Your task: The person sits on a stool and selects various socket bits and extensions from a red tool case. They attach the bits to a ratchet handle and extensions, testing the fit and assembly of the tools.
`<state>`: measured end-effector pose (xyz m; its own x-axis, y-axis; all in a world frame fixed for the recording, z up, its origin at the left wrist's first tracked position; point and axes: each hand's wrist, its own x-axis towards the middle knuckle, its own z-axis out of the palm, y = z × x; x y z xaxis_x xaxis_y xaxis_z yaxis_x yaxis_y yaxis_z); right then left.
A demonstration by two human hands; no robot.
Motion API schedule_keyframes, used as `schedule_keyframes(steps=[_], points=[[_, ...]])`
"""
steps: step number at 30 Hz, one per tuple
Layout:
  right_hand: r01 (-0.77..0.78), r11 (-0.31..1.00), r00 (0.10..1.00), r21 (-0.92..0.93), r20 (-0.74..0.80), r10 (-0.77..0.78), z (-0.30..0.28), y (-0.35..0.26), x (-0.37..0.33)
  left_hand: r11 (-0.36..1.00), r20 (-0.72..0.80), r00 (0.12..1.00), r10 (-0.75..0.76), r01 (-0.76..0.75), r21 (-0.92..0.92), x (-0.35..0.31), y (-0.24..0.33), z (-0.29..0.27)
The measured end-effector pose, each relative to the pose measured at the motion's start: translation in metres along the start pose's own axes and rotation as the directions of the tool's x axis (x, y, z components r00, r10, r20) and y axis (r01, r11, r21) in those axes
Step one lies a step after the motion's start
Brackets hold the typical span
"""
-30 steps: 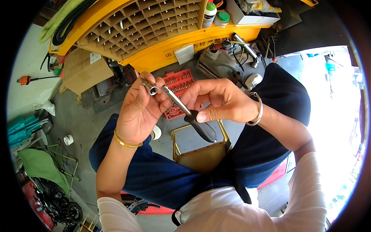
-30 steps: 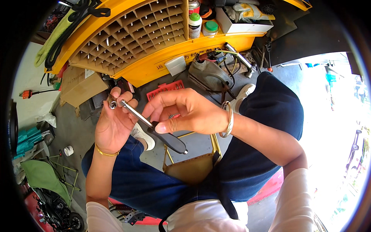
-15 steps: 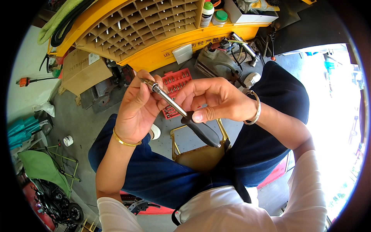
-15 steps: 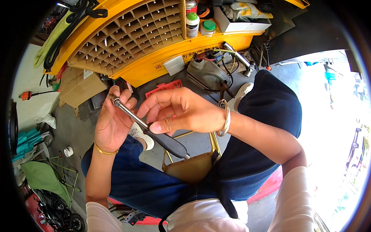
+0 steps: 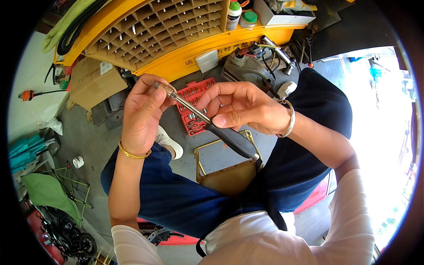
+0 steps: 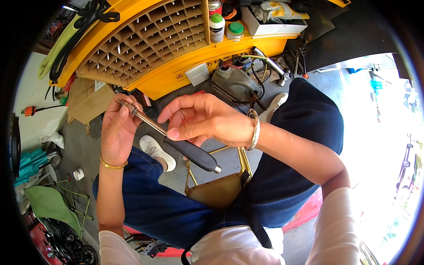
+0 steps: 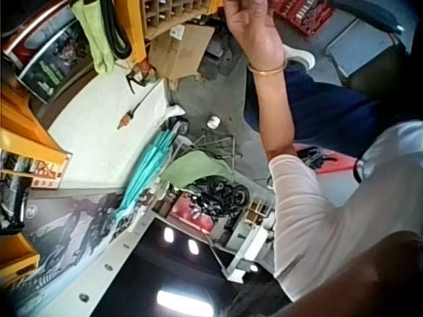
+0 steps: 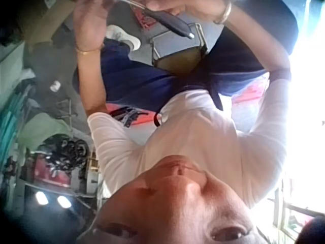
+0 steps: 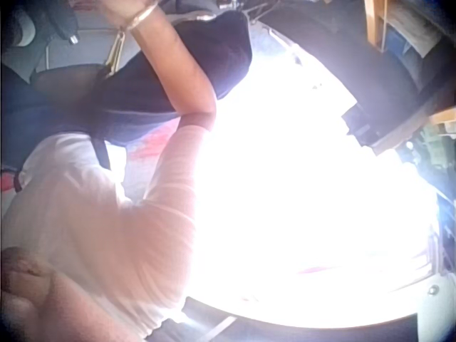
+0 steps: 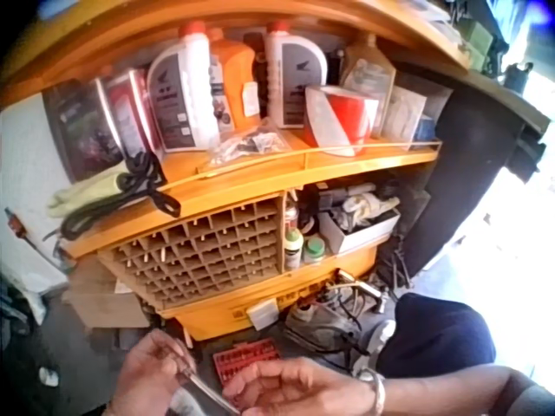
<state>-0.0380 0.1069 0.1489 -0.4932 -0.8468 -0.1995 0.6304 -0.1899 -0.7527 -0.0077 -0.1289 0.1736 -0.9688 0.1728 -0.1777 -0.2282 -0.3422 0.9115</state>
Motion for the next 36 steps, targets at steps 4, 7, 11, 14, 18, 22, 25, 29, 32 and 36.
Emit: schedule_keyframes(steps=[4,7,11,14,18,22,25,29,32,36], points=[[0.028,0.998,0.998,-0.062,-0.051,-0.031,0.002,-0.001,0.000,0.995,-0.021,1.000,0.009,-0.007,0.097,0.000,0.004,-0.002],[0.104,0.988,0.988,-0.119,-0.101,-0.116,0.003,0.002,0.001,0.979,-0.023,1.000,0.010,-0.006,0.203,0.001,0.006,-0.002],[0.186,0.922,0.951,-0.341,-0.173,-0.256,0.008,0.002,0.000,0.964,-0.020,1.000,-0.023,0.028,0.264,0.001,0.008,-0.003],[0.166,0.883,0.940,-0.439,-0.199,-0.276,0.013,-0.004,-0.003,0.966,-0.039,0.999,-0.034,0.043,0.256,0.001,0.007,-0.001],[0.178,0.914,0.942,-0.365,-0.206,-0.265,0.010,0.001,-0.001,0.977,-0.038,0.998,-0.044,0.051,0.207,0.001,0.003,-0.002],[0.201,0.931,0.944,-0.304,-0.194,-0.267,0.004,0.007,0.002,0.992,-0.034,0.998,-0.057,0.061,0.109,0.002,-0.002,-0.004],[0.179,0.945,0.952,-0.275,-0.196,-0.237,0.005,0.005,0.002,0.996,-0.044,0.997,-0.071,0.073,0.049,0.001,-0.003,-0.004],[0.178,0.946,0.953,-0.271,-0.191,-0.234,0.004,0.005,0.002,0.995,-0.026,0.996,-0.090,0.091,0.047,-0.001,-0.005,-0.005],[0.162,0.960,0.964,-0.230,-0.171,-0.203,-0.001,0.010,0.003,0.995,-0.016,0.995,-0.094,0.094,0.044,-0.002,-0.006,-0.005],[0.150,0.975,0.971,-0.165,-0.159,-0.176,-0.004,0.012,0.003,0.994,-0.028,0.994,-0.108,0.108,0.004,-0.002,-0.009,-0.003]])
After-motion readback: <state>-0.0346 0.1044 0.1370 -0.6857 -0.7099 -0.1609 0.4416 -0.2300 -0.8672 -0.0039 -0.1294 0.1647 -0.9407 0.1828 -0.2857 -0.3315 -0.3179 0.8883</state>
